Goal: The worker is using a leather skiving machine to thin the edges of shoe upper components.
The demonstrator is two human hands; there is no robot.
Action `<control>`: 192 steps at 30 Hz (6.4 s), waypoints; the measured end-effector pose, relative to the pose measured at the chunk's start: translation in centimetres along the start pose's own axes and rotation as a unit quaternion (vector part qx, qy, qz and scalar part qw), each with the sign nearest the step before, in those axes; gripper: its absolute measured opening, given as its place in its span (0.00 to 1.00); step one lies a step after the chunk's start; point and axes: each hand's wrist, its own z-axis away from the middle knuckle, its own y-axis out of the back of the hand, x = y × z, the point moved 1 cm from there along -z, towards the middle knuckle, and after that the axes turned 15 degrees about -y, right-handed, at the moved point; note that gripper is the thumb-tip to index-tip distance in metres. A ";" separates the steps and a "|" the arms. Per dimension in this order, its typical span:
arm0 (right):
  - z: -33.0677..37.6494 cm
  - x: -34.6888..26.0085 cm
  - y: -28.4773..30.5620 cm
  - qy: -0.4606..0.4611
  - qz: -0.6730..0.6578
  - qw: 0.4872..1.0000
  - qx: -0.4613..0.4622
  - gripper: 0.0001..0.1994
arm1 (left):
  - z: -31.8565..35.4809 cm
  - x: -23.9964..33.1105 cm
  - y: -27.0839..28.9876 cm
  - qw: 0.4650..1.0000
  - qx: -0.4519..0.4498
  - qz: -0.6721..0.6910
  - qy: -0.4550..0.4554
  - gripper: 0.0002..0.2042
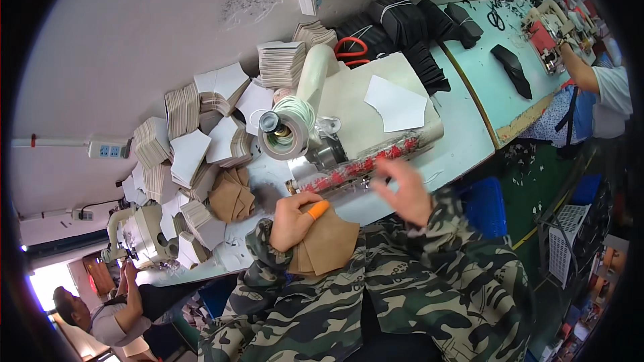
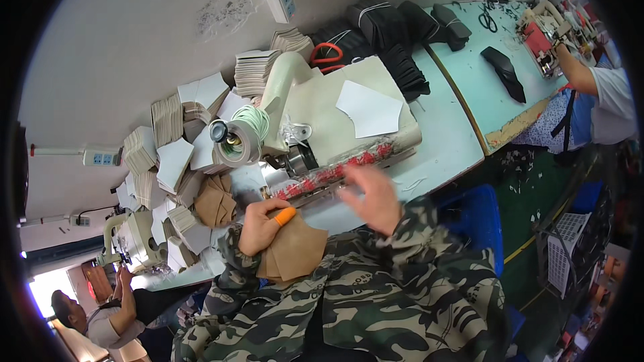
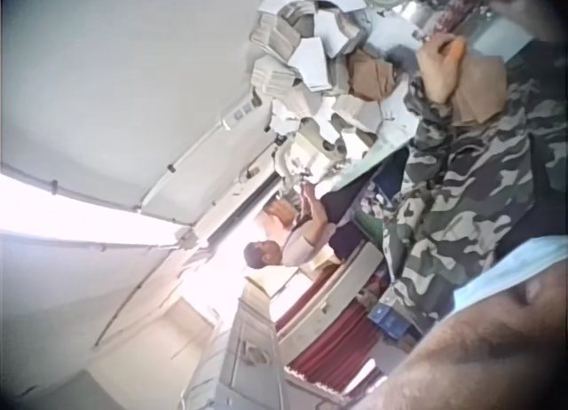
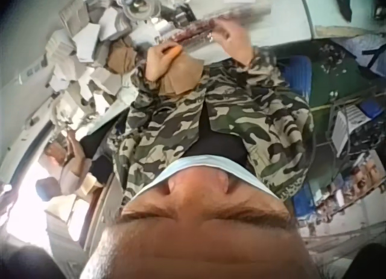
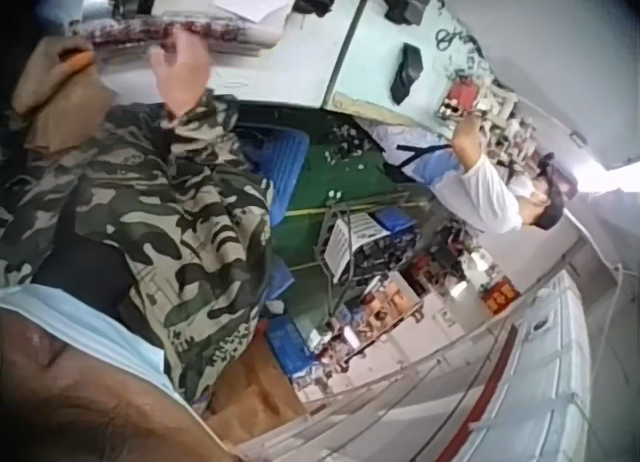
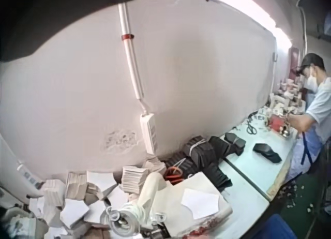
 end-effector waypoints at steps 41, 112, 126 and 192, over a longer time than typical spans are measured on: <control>1.4 2.3 -7.1 -0.352 -0.465 0.770 -0.261 0.13 | -7.1 -4.4 4.3 0.997 -0.058 -0.048 -0.003 0.11; -4.1 -0.9 3.1 0.002 -0.080 0.991 0.106 0.16 | -3.3 -4.2 3.5 0.981 0.007 0.177 0.076 0.08; 0.4 3.3 -5.8 -0.225 -0.436 0.856 -0.163 0.16 | -5.7 -4.6 2.8 0.999 0.007 0.011 0.048 0.08; -1.9 1.5 -4.3 -0.197 -0.153 0.881 -0.401 0.10 | -1.3 -2.2 3.5 0.999 0.011 -0.021 0.029 0.10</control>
